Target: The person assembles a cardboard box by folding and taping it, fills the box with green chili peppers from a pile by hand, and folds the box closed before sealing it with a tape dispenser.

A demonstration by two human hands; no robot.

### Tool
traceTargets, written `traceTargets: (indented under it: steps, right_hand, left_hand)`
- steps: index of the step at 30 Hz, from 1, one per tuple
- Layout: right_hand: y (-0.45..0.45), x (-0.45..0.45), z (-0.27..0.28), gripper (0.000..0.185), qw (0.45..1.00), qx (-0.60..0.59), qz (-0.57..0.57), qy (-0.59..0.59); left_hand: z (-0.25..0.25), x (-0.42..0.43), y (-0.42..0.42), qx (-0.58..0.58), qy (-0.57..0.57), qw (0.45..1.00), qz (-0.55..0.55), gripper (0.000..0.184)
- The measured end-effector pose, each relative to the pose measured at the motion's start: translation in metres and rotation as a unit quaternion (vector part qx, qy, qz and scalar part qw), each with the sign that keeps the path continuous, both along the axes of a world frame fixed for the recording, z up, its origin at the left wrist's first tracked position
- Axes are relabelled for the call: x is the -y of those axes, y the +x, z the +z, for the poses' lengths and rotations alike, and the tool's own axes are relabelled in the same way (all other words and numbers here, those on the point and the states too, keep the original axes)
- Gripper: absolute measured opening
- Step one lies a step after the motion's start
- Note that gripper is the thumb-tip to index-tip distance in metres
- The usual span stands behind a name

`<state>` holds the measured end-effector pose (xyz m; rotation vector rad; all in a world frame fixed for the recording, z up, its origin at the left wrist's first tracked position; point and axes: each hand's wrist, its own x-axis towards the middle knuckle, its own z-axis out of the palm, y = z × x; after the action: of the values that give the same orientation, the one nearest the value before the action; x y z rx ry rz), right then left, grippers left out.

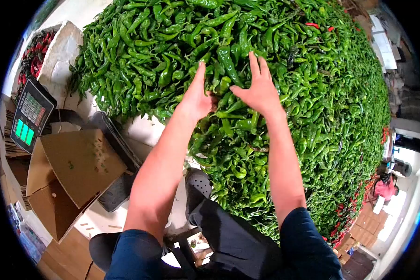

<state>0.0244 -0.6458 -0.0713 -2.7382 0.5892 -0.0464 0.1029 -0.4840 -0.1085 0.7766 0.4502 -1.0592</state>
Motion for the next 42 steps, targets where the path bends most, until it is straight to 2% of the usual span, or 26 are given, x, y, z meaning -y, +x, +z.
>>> traceTargets:
  steps: [4,6,8,10,12,14,18,22,26,28,29,31,33,35,36,37,38,40,42]
  right_hand:
    - [0.034,0.027,-0.006,0.114,0.993,-0.085,0.062,0.053]
    - [0.031,0.035,-0.011,0.107,0.989,-0.072,0.091,0.094]
    - [0.01,0.027,-0.023,0.102,0.993,-0.043,0.098,0.055]
    - [-0.016,0.012,-0.014,0.093,0.984,0.006,0.097,0.152]
    - [-0.04,-0.002,0.002,0.089,0.969,0.051,0.1,0.218]
    - [-0.063,-0.013,0.016,0.084,0.968,0.076,0.099,0.216]
    - [-0.09,-0.017,0.059,0.078,0.967,0.115,0.096,0.208]
    - [-0.089,-0.033,0.132,0.078,0.969,0.108,0.135,0.175]
    - [-0.064,-0.083,0.212,0.078,0.947,0.133,0.227,0.186]
    - [-0.042,-0.122,0.247,0.078,0.92,0.164,0.294,0.2]
    - [-0.029,-0.144,0.262,0.077,0.897,0.176,0.342,0.219]
    - [-0.003,-0.193,0.296,0.082,0.849,0.172,0.445,0.228]
    - [0.019,-0.244,0.36,0.077,0.731,-0.046,0.572,0.369]
    - [0.037,-0.304,0.358,0.074,0.716,0.006,0.627,0.306]
    - [0.039,-0.344,0.339,0.077,0.782,0.093,0.577,0.216]
    - [0.056,-0.372,0.322,0.077,0.739,0.089,0.622,0.245]
    - [0.066,-0.395,0.316,0.076,0.725,0.024,0.641,0.251]
    - [0.107,-0.441,0.26,0.077,0.637,-0.083,0.698,0.318]
    - [0.122,-0.466,0.219,0.075,0.63,-0.256,0.63,0.375]
  left_hand:
    - [-0.011,0.019,0.024,0.011,-0.037,0.995,-0.091,0.068]
    - [-0.008,0.025,0.009,0.087,-0.007,0.995,-0.055,0.068]
    - [-0.009,0.021,-0.013,0.106,-0.01,0.994,-0.026,0.074]
    - [-0.013,0.02,-0.042,0.132,-0.026,0.99,0.036,0.068]
    - [0.016,0.007,-0.071,0.122,-0.058,0.987,0.091,0.065]
    - [0.018,0.006,-0.097,0.173,-0.06,0.974,0.134,0.068]
    - [0.061,0.008,-0.127,0.168,-0.109,0.966,0.163,0.074]
    - [0.125,-0.014,-0.132,0.179,-0.159,0.954,0.181,0.076]
    - [0.202,-0.069,-0.124,0.229,-0.153,0.93,0.244,0.075]
    - [0.249,-0.115,-0.121,0.261,-0.115,0.918,0.276,0.074]
    - [0.264,-0.136,-0.119,0.291,-0.135,0.891,0.322,0.071]
    - [0.303,-0.189,-0.118,0.308,-0.087,0.88,0.352,0.054]
    - [0.328,-0.248,-0.127,0.318,-0.016,0.868,0.381,0.044]
    - [0.335,-0.3,-0.131,0.345,0.004,0.841,0.417,0.039]
    - [0.324,-0.331,-0.129,0.316,-0.018,0.843,0.434,0.037]
    - [0.313,-0.356,-0.131,0.271,0.0,0.846,0.46,0.036]
    - [0.305,-0.376,-0.133,0.224,0.015,0.845,0.484,0.035]
    - [0.296,-0.401,-0.141,0.152,0.001,0.861,0.486,0.044]
    - [0.255,-0.435,-0.137,0.114,-0.059,0.872,0.473,0.05]
